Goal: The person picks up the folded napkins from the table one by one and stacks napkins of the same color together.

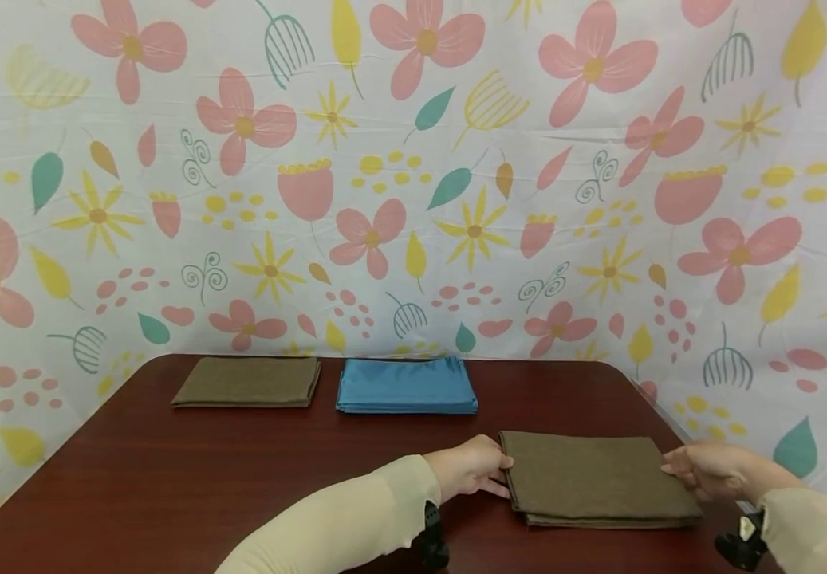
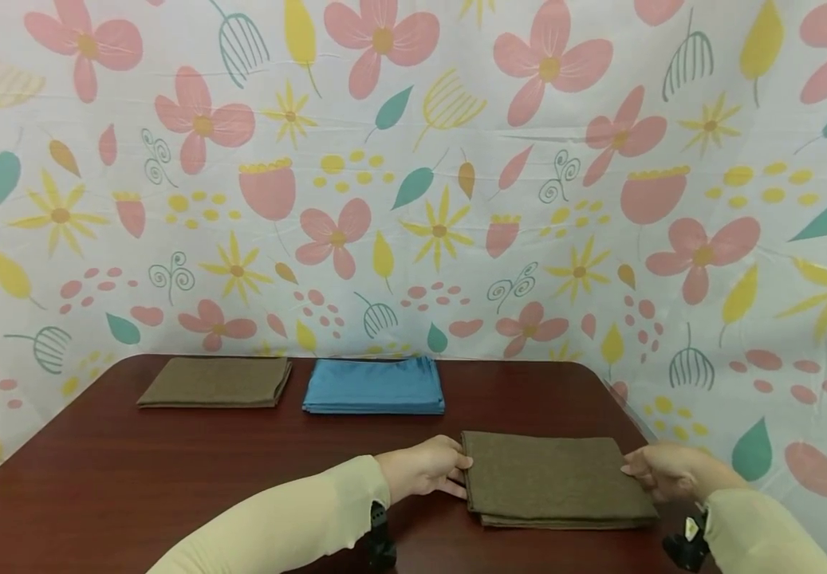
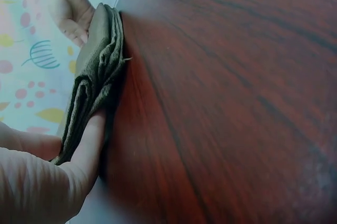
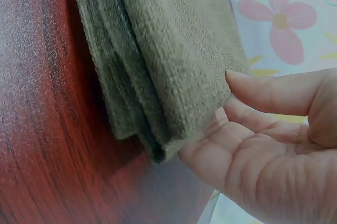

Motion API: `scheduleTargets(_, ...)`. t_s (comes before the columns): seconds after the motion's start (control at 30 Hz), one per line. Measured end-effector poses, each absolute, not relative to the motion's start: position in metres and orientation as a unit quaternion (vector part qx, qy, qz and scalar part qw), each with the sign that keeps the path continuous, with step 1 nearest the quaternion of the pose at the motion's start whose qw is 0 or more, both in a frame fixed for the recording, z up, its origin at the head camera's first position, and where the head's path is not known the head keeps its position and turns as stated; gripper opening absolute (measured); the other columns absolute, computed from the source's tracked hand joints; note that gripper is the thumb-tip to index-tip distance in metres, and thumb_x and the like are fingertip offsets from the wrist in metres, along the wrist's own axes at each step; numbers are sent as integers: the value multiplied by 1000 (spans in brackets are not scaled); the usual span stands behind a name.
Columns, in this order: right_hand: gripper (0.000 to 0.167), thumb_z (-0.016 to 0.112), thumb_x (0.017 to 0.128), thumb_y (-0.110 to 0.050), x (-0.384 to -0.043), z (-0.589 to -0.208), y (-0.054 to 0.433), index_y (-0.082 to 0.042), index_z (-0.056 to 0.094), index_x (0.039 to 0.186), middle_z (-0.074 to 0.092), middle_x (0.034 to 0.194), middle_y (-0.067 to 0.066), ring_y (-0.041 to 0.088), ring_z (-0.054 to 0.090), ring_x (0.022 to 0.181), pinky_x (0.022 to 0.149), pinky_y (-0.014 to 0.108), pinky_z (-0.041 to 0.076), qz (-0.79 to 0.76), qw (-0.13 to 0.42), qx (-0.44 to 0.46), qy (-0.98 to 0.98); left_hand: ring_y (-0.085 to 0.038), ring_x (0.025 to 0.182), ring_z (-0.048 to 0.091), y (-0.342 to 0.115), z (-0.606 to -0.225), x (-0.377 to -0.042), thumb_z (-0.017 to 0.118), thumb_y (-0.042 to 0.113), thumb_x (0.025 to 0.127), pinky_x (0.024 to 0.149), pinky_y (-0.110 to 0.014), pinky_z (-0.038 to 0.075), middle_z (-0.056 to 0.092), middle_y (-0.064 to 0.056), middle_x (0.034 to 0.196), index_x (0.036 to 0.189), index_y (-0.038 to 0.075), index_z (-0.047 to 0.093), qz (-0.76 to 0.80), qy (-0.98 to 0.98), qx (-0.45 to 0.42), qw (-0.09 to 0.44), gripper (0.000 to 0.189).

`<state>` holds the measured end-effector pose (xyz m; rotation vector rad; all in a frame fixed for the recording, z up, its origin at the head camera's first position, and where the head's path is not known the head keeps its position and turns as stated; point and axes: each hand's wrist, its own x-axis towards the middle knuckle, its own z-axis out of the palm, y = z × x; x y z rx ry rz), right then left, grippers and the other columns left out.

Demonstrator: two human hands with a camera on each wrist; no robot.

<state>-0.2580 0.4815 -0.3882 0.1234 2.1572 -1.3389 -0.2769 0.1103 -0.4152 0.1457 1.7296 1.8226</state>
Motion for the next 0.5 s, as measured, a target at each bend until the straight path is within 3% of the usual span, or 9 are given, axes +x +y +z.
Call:
scheduleTargets(0.07,66,40,96,-4,-258,-389,481,33,0,132,55,100,3,13,44,77,99,58,35,-503,293,47,812,-56,132,33,109,-415,-278,50,-8,96,93,-56,51,32,-40,143,145,-15,24,685,660,53,304,57)
scheduleTargets(0.2,64,39,98,-5,-258,-389,481,32,-1,131,54,98,-1,11,45,77,96,51,36,-503,297,42,811,-55,133,33,107,-415,-280,50,-8,95,94,-56,50,31,-40,143,144,-16,26,680,668,54,296,55)
scheduleTargets(0.33,62,39,97,-4,-260,-387,479,30,2,132,51,122,28,15,45,81,104,62,31,-498,296,44,814,-52,130,40,103,-413,-282,50,-8,96,94,-56,50,35,-38,141,143,-17,26,677,674,63,289,54)
scheduleTargets(0.4,58,40,97,-5,-262,-386,478,28,6,132,38,133,41,16,45,83,104,61,31,-497,293,42,816,-50,128,43,101,-412,-283,50,-7,96,94,-56,50,38,-37,139,143,-17,26,678,674,66,286,54)
scheduleTargets(0.5,56,40,97,-6,-262,-385,476,27,9,131,26,140,46,14,46,82,97,50,36,-497,286,43,818,-46,123,50,98,-409,-284,49,-7,96,94,-55,50,44,-33,134,144,-17,26,682,673,66,279,54)
